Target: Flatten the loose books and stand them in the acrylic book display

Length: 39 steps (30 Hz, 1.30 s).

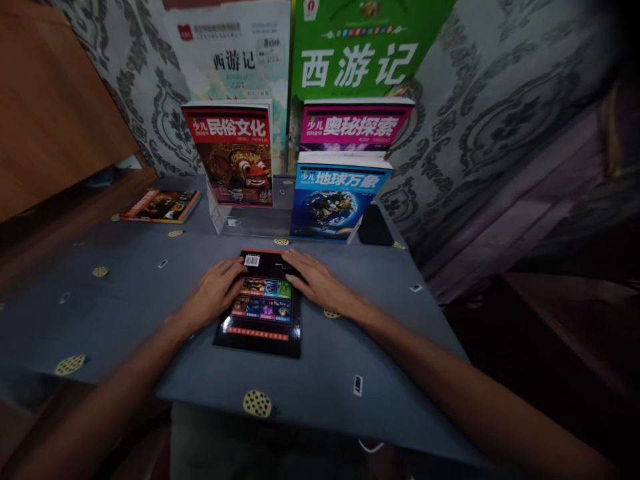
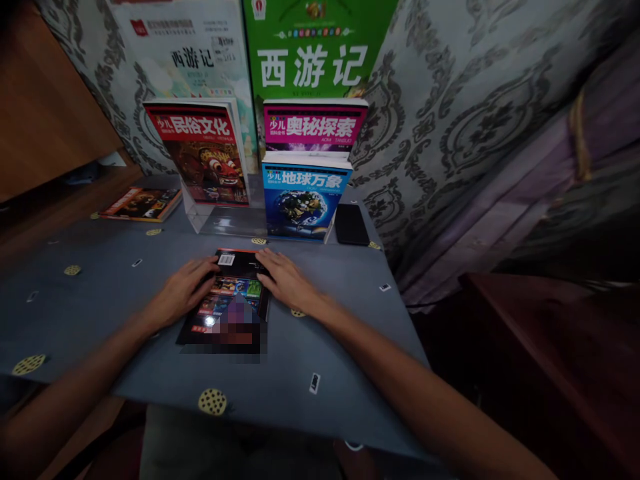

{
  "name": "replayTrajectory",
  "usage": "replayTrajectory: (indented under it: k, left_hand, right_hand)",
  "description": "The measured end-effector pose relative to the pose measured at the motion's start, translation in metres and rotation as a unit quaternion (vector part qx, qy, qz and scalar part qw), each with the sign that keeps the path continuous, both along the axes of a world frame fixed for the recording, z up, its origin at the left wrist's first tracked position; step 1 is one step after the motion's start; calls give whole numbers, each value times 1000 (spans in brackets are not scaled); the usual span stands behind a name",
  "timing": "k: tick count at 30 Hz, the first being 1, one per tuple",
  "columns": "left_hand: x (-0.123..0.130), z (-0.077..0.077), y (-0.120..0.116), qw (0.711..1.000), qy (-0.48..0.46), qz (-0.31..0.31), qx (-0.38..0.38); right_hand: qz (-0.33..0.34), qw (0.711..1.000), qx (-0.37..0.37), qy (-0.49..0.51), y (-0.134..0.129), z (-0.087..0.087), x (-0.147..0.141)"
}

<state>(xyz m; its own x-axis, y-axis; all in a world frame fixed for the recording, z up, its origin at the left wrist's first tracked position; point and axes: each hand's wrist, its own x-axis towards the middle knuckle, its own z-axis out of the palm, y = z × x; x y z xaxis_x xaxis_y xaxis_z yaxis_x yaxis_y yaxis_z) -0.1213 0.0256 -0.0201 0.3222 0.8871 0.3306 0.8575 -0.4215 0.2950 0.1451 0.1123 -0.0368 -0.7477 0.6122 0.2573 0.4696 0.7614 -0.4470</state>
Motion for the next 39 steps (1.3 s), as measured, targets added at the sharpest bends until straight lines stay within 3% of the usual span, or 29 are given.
replayTrajectory:
  k: [4,9,18,22,29,35,39]
  left_hand:
    - [5,6,8,1000,27,1,-9]
    - [19,9,20,999,48,-18,-13]
    - [19,-1,23,1000,16,-15,-2]
    - [20,0,22,1000,23,-2,-4]
    - [29,12,9,983,116,141,-32]
    - [25,12,9,983,120,136,-38]
    - [22,10,10,987,99,121,-32]
  right_hand:
    - [-7,1000,9,-7,-2,0,9]
    - [-7,999,30,-25,-24,7,14]
    - [106,984,90,109,-90,14,31]
    - [161,970,55,172,-109,20,25]
    - [157,967,-13,200,-105,19,23]
    - [173,981,20,87,-96,21,12]
    - [129,990,25,45,-78,17,4]
